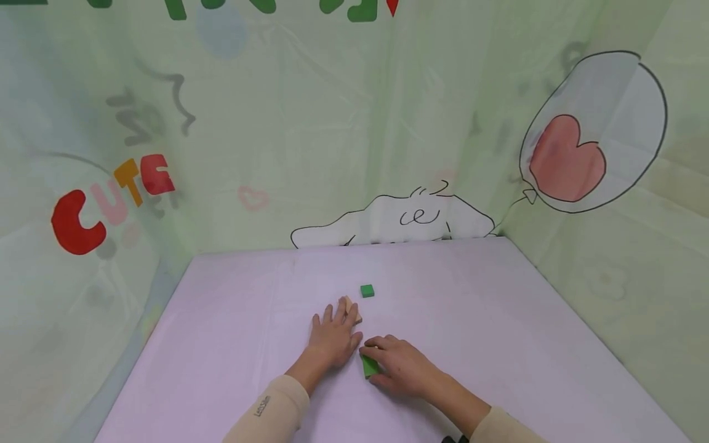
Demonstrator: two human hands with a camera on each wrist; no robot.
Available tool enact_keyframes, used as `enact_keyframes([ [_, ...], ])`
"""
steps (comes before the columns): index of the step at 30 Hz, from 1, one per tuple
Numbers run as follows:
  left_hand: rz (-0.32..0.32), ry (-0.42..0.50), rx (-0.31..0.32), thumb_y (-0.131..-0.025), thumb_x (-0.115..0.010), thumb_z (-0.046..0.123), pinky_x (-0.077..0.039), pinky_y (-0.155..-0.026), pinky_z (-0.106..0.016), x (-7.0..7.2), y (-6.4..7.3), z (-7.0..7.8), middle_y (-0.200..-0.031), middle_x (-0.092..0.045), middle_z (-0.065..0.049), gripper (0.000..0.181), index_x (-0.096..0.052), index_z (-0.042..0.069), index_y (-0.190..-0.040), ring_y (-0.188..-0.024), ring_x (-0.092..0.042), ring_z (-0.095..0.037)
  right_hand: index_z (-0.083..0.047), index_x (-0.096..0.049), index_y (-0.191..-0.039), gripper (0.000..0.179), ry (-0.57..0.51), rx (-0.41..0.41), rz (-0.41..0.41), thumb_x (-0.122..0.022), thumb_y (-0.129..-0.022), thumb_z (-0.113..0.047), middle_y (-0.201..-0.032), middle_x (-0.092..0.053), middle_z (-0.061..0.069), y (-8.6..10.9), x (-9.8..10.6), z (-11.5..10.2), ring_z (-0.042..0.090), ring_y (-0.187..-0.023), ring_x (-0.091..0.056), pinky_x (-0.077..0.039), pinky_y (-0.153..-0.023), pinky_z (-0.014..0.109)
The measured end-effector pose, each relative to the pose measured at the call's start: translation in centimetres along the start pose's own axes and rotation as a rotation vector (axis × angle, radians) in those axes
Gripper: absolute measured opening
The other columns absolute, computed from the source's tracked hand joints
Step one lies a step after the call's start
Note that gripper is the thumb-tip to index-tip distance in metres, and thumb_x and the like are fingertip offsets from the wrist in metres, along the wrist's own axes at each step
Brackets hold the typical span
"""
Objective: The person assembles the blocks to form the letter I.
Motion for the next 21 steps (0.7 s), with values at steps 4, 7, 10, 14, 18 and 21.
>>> enact_keyframes([
  [4,0.000,-0.012,-0.005,-0.108,-0.041,0.054,-0.033,-0.119,-0.063,-0.03,0.07,0.00,-0.172,-0.022,-0.010,0.069,-0.023,0.021,-0.166,-0.154,-0.032,-0.039,-0.013,-0.069,-0.132,0.049,0.010,-0.006,-0.001,-0.082,-0.089,-0.031,-0.130,-0.068,0.005,-0.01,-0.10,-0.02,0.023,-0.112,-0.065,-0.058,-0.090,0.041],
  [7,0.001,-0.010,-0.002,-0.108,-0.040,0.054,-0.032,-0.119,-0.063,-0.08,0.01,-0.05,-0.172,-0.022,-0.010,0.069,-0.023,0.021,-0.166,-0.154,-0.032,-0.039,-0.013,-0.068,-0.133,0.049,0.011,-0.014,-0.008,-0.081,-0.089,-0.032,-0.131,-0.067,0.006,-0.05,-0.19,-0.01,0.023,-0.113,-0.065,-0.058,-0.091,0.041],
  [10,0.003,-0.004,0.001,-0.108,-0.040,0.053,-0.032,-0.119,-0.063,0.01,-0.04,-0.08,-0.172,-0.022,-0.010,0.068,-0.023,0.021,-0.166,-0.154,-0.031,-0.039,-0.013,-0.068,-0.134,0.050,0.009,-0.024,-0.017,-0.080,-0.090,-0.033,-0.133,-0.067,0.005,-0.09,-0.20,0.00,0.023,-0.114,-0.064,-0.057,-0.092,0.041],
  [14,0.006,0.009,-0.002,-0.108,-0.041,0.052,-0.032,-0.119,-0.063,0.32,0.07,0.00,-0.172,-0.023,-0.011,0.068,-0.025,0.020,-0.166,-0.154,-0.032,-0.040,-0.013,-0.066,-0.136,0.052,-0.012,-0.034,-0.025,-0.080,-0.090,-0.033,-0.134,-0.066,0.006,-0.12,-0.24,0.05,0.023,-0.113,-0.064,-0.057,-0.091,0.041],
  [18,0.007,0.015,-0.006,-0.108,-0.042,0.052,-0.032,-0.119,-0.063,0.33,0.17,0.05,-0.172,-0.024,-0.011,0.068,-0.026,0.020,-0.165,-0.153,-0.033,-0.040,-0.012,-0.064,-0.139,0.055,-0.045,-0.042,-0.031,-0.079,-0.091,-0.033,-0.137,-0.064,0.008,0.05,-0.26,0.09,0.024,-0.113,-0.065,-0.057,-0.091,0.042],
  [21,0.010,0.014,-0.007,-0.107,-0.042,0.052,-0.033,-0.118,-0.063,0.30,0.13,-0.01,-0.171,-0.024,-0.011,0.068,-0.026,0.020,-0.165,-0.153,-0.033,-0.040,-0.010,-0.064,-0.139,0.054,-0.061,-0.039,-0.030,-0.078,-0.092,-0.032,-0.139,-0.064,0.008,0.29,-0.26,0.08,0.025,-0.115,-0.066,-0.057,-0.093,0.042],
])
Point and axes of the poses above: each hand's wrist, its own y-axis away from the middle knuckle, its own x-axis out of the back of the hand, z = x × y, the point moved 4 cm from there along -y, towards the middle knuckle
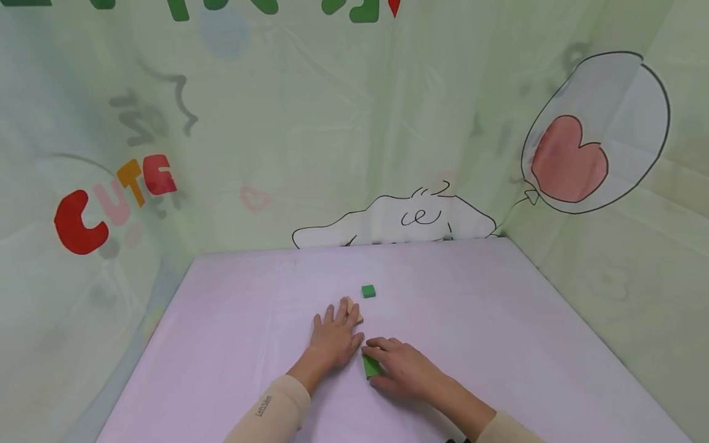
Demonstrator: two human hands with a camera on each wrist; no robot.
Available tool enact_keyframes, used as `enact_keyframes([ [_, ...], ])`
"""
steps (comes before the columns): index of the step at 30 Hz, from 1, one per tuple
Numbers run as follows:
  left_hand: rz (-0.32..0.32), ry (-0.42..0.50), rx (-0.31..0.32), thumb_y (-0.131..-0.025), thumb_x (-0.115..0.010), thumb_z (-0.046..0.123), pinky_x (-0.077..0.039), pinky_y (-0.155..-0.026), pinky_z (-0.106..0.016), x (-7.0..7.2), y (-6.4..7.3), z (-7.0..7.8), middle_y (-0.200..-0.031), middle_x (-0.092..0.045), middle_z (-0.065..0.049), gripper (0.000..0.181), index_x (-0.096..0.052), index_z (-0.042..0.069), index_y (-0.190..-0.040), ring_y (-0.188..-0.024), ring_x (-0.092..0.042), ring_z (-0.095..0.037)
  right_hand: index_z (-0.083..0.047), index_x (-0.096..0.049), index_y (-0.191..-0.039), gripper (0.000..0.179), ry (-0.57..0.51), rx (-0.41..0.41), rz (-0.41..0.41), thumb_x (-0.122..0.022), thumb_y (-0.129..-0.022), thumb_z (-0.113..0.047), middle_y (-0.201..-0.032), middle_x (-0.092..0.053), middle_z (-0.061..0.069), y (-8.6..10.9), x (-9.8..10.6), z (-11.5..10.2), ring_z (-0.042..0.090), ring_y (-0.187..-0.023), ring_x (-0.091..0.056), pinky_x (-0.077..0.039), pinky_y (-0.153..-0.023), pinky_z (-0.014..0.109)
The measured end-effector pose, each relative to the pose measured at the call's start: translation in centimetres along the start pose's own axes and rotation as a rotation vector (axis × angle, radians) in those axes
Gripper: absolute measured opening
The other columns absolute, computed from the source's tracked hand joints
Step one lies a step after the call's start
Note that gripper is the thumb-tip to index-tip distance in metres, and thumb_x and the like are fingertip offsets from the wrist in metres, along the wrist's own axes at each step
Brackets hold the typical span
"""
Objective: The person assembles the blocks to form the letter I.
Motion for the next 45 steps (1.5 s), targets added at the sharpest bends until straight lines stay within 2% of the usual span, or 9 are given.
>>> enact_keyframes([
  [9,0.011,0.009,-0.001,-0.108,-0.041,0.050,-0.033,-0.118,-0.064,-0.1,-0.2,0.0,-0.172,-0.024,-0.011,0.066,-0.026,0.021,-0.165,-0.153,-0.033,-0.040,-0.010,-0.065,-0.139,0.050,0.006,0.009,-0.006,-0.074,-0.094,-0.030,-0.144,-0.061,0.010,1.0,0.3,-0.3,0.028,-0.120,-0.066,-0.057,-0.095,0.045],
  [15,0.064,0.010,-0.015,-0.108,-0.043,0.045,-0.043,-0.109,-0.060,0.1,-0.4,-0.2,-0.166,-0.036,-0.009,0.057,-0.040,0.022,-0.160,-0.145,-0.045,-0.037,-0.010,-0.068,-0.136,0.046,0.038,0.036,-0.012,-0.073,-0.094,-0.029,-0.143,-0.062,0.009,1.4,0.1,-0.7,0.027,-0.119,-0.066,-0.057,-0.094,0.043],
  [21,0.107,0.051,-0.018,-0.108,-0.049,0.045,-0.049,-0.098,-0.058,0.3,-1.0,-0.6,-0.159,-0.047,-0.005,0.049,-0.051,0.026,-0.153,-0.134,-0.054,-0.035,-0.011,-0.068,-0.135,0.045,0.048,0.012,-0.035,-0.072,-0.095,-0.030,-0.143,-0.063,0.007,1.4,-0.1,-0.7,0.026,-0.118,-0.066,-0.058,-0.094,0.041],
  [28,0.142,0.101,-0.005,-0.104,-0.059,0.043,-0.053,-0.094,-0.054,1.0,-1.5,-1.1,-0.148,-0.055,-0.011,0.041,-0.063,0.028,-0.142,-0.125,-0.060,-0.037,-0.012,-0.068,-0.136,0.045,0.053,-0.004,-0.038,-0.071,-0.096,-0.032,-0.145,-0.062,0.006,1.4,-0.4,-0.8,0.025,-0.121,-0.065,-0.057,-0.095,0.042],
  [32,0.130,0.136,0.010,-0.102,-0.062,0.042,-0.052,-0.095,-0.053,1.5,-1.8,-1.2,-0.146,-0.058,-0.015,0.040,-0.066,0.028,-0.140,-0.125,-0.060,-0.036,-0.013,-0.068,-0.136,0.044,0.068,-0.011,-0.029,-0.070,-0.096,-0.032,-0.145,-0.062,0.005,1.3,-0.4,-0.7,0.024,-0.119,-0.065,-0.057,-0.094,0.041],
  [37,0.110,0.141,0.008,-0.101,-0.063,0.042,-0.051,-0.099,-0.054,1.5,-2.3,-1.3,-0.150,-0.055,-0.012,0.043,-0.065,0.027,-0.141,-0.128,-0.059,-0.036,-0.013,-0.068,-0.136,0.044,0.056,-0.023,-0.029,-0.071,-0.096,-0.032,-0.146,-0.061,0.005,1.4,-0.3,-0.6,0.024,-0.121,-0.064,-0.056,-0.095,0.042],
  [45,0.109,0.175,-0.010,-0.099,-0.068,0.036,-0.051,-0.098,-0.052,1.4,-2.2,-1.3,-0.143,-0.058,-0.014,0.042,-0.067,0.022,-0.139,-0.123,-0.060,-0.034,-0.013,-0.065,-0.140,0.049,0.081,-0.005,-0.025,-0.071,-0.095,-0.033,-0.149,-0.059,0.005,1.6,-0.9,-0.7,0.025,-0.125,-0.062,-0.055,-0.098,0.044],
])
Point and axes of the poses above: each hand's wrist, its own y-axis away from the middle knuckle, its own x-axis out of the back of the hand, z = x × y, the point moved 4 cm from there along -y, towards the middle knuckle
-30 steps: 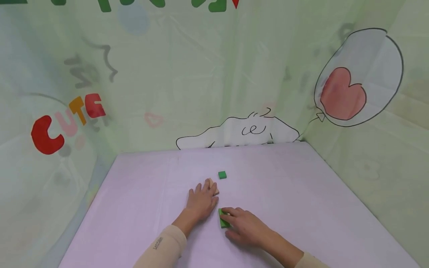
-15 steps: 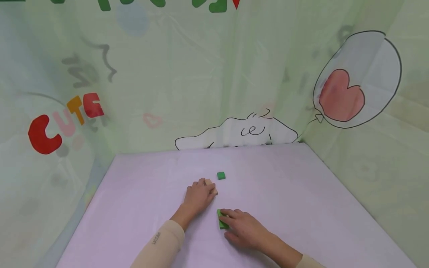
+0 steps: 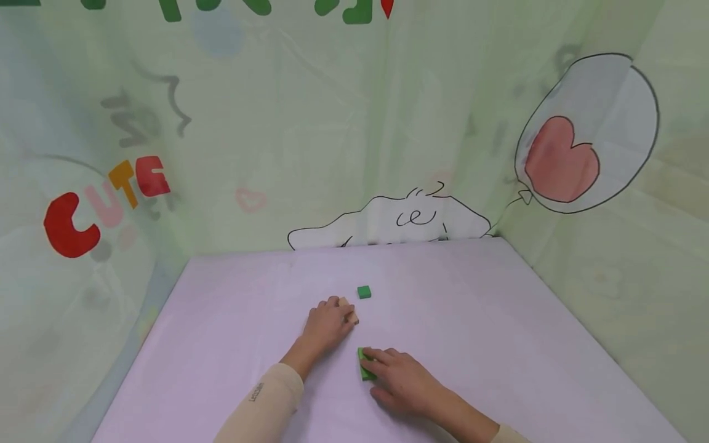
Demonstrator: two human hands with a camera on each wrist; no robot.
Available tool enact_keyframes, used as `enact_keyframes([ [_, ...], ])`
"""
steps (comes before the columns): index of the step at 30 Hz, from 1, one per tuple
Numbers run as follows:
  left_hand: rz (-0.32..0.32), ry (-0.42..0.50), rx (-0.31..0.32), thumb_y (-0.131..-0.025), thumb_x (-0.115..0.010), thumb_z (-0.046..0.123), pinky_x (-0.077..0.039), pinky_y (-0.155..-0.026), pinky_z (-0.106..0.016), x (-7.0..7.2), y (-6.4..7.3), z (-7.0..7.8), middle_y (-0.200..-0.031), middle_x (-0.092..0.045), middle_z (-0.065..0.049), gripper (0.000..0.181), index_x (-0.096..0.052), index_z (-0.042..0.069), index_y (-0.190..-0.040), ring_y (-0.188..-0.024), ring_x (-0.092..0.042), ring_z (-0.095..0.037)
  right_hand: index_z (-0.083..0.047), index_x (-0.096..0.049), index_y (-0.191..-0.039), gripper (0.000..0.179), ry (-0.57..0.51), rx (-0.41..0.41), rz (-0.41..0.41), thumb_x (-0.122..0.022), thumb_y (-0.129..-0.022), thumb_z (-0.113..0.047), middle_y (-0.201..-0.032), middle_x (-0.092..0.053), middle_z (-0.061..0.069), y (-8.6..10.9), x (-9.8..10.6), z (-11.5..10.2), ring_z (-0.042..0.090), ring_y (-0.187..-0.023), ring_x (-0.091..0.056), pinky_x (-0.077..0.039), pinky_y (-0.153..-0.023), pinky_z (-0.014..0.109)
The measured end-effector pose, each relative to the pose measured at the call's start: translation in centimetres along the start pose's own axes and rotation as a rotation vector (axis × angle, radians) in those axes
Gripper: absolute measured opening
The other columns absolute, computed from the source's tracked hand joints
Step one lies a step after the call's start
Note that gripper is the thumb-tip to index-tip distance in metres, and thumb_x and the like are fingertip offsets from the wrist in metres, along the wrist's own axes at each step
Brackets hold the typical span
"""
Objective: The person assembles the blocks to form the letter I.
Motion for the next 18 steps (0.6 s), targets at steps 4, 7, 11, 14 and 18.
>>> enact_keyframes([
  [4,0.000,0.016,-0.005,-0.099,-0.068,0.035,-0.051,-0.099,-0.053,-0.14,0.10,-0.02,-0.143,-0.057,-0.017,0.042,-0.066,0.019,-0.139,-0.123,-0.060,-0.035,-0.014,-0.066,-0.139,0.049,0.014,0.013,0.013,-0.072,-0.095,-0.033,-0.148,-0.059,0.005,0.12,-0.10,-0.13,0.025,-0.125,-0.062,-0.055,-0.097,0.043],
  [7,0.005,0.025,-0.005,-0.099,-0.069,0.034,-0.050,-0.099,-0.053,-0.15,0.11,-0.03,-0.143,-0.056,-0.018,0.043,-0.066,0.019,-0.139,-0.124,-0.059,-0.036,-0.013,-0.067,-0.138,0.049,0.022,0.026,0.030,-0.072,-0.094,-0.032,-0.148,-0.060,0.005,0.22,-0.10,-0.26,0.025,-0.123,-0.063,-0.056,-0.095,0.042],
  [11,0.013,0.045,-0.021,-0.099,-0.069,0.033,-0.050,-0.101,-0.053,-0.18,0.18,0.05,-0.144,-0.055,-0.018,0.042,-0.066,0.018,-0.138,-0.126,-0.058,-0.036,-0.012,-0.066,-0.139,0.050,0.028,0.029,0.040,-0.072,-0.094,-0.032,-0.147,-0.060,0.005,0.37,-0.02,-0.34,0.024,-0.123,-0.063,-0.056,-0.095,0.042],
  [14,0.011,0.062,-0.039,-0.100,-0.068,0.033,-0.049,-0.104,-0.053,-0.35,0.25,0.18,-0.146,-0.053,-0.018,0.042,-0.065,0.018,-0.138,-0.128,-0.057,-0.036,-0.013,-0.064,-0.141,0.051,0.021,0.015,0.022,-0.071,-0.095,-0.033,-0.149,-0.059,0.004,0.42,-0.03,-0.32,0.024,-0.124,-0.062,-0.055,-0.097,0.042],
  [18,0.009,0.091,-0.062,-0.100,-0.068,0.033,-0.049,-0.107,-0.052,-0.59,0.22,0.40,-0.148,-0.050,-0.019,0.041,-0.065,0.017,-0.138,-0.129,-0.057,-0.036,-0.014,-0.062,-0.143,0.052,0.011,0.000,0.001,-0.070,-0.096,-0.035,-0.151,-0.057,0.003,0.42,-0.07,-0.25,0.023,-0.127,-0.061,-0.054,-0.100,0.043],
])
Point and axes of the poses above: each hand's wrist, its own y-axis away from the middle knuckle, its own x-axis out of the back of the hand, z = x × y, the point moved 4 cm from there along -y, towards the middle knuckle
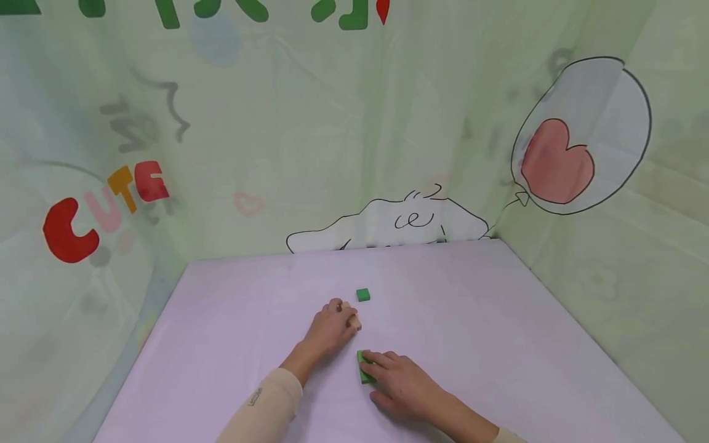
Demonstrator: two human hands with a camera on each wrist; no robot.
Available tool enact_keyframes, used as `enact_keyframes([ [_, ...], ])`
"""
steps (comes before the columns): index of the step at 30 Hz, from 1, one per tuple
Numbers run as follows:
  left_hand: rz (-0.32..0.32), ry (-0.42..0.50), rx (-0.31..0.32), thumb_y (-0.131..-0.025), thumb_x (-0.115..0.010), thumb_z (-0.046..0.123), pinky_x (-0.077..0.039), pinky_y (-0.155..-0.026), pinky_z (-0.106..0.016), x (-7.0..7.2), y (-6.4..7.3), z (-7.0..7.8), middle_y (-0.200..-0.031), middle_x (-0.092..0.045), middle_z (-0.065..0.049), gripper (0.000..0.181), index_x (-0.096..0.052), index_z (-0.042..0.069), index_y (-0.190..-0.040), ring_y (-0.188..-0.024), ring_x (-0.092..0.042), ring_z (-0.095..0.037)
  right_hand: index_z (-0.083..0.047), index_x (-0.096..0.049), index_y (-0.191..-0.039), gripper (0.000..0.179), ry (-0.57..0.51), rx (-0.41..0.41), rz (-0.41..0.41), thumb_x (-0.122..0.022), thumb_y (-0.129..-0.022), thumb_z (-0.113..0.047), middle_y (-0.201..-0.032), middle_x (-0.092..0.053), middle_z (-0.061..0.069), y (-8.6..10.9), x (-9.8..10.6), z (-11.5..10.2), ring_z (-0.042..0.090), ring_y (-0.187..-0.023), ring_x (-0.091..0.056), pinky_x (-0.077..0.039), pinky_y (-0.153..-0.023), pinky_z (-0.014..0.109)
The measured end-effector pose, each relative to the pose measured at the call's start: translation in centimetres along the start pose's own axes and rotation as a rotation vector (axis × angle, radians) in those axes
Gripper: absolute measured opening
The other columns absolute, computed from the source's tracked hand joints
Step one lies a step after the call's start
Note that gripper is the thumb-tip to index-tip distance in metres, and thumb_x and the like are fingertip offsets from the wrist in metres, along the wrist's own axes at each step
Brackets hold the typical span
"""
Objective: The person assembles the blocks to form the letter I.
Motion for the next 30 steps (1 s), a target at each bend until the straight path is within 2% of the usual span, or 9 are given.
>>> enact_keyframes([
  [8,0.029,0.052,-0.058,-0.100,-0.070,0.028,-0.049,-0.108,-0.049,-0.4,0.0,0.0,-0.148,-0.050,-0.019,0.041,-0.064,0.018,-0.138,-0.129,-0.059,-0.035,-0.014,-0.062,-0.143,0.052,-0.019,-0.001,-0.015,-0.071,-0.096,-0.035,-0.152,-0.056,0.003,0.1,-0.1,-0.1,0.023,-0.127,-0.061,-0.054,-0.100,0.043],
  [19,-0.028,0.190,-0.120,-0.102,-0.067,0.025,-0.047,-0.111,-0.049,-0.3,0.5,0.2,-0.155,-0.043,-0.020,0.042,-0.061,0.016,-0.142,-0.136,-0.055,-0.035,-0.014,-0.062,-0.143,0.051,-0.030,-0.001,-0.020,-0.070,-0.096,-0.034,-0.152,-0.057,0.003,0.1,-0.2,0.0,0.023,-0.130,-0.059,-0.053,-0.103,0.043],
  [25,-0.039,0.198,-0.150,-0.101,-0.068,0.023,-0.048,-0.111,-0.048,0.0,0.6,0.5,-0.156,-0.041,-0.019,0.042,-0.060,0.015,-0.142,-0.137,-0.055,-0.032,-0.014,-0.063,-0.143,0.052,-0.026,-0.003,-0.010,-0.070,-0.096,-0.034,-0.151,-0.057,0.002,0.1,-0.2,0.1,0.023,-0.130,-0.060,-0.053,-0.103,0.044],
  [30,-0.072,0.204,-0.145,-0.102,-0.067,0.022,-0.047,-0.112,-0.047,0.1,0.7,0.9,-0.156,-0.040,-0.018,0.042,-0.060,0.015,-0.142,-0.137,-0.055,-0.032,-0.015,-0.063,-0.143,0.051,-0.025,-0.007,-0.011,-0.070,-0.096,-0.034,-0.151,-0.057,0.002,0.1,0.1,0.1,0.023,-0.129,-0.060,-0.053,-0.102,0.044],
])
Point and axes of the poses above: each hand's wrist, its own y-axis away from the middle knuckle, its own x-axis out of the back of the hand, z = x × y, the point moved 4 cm from there along -y, towards the middle knuckle
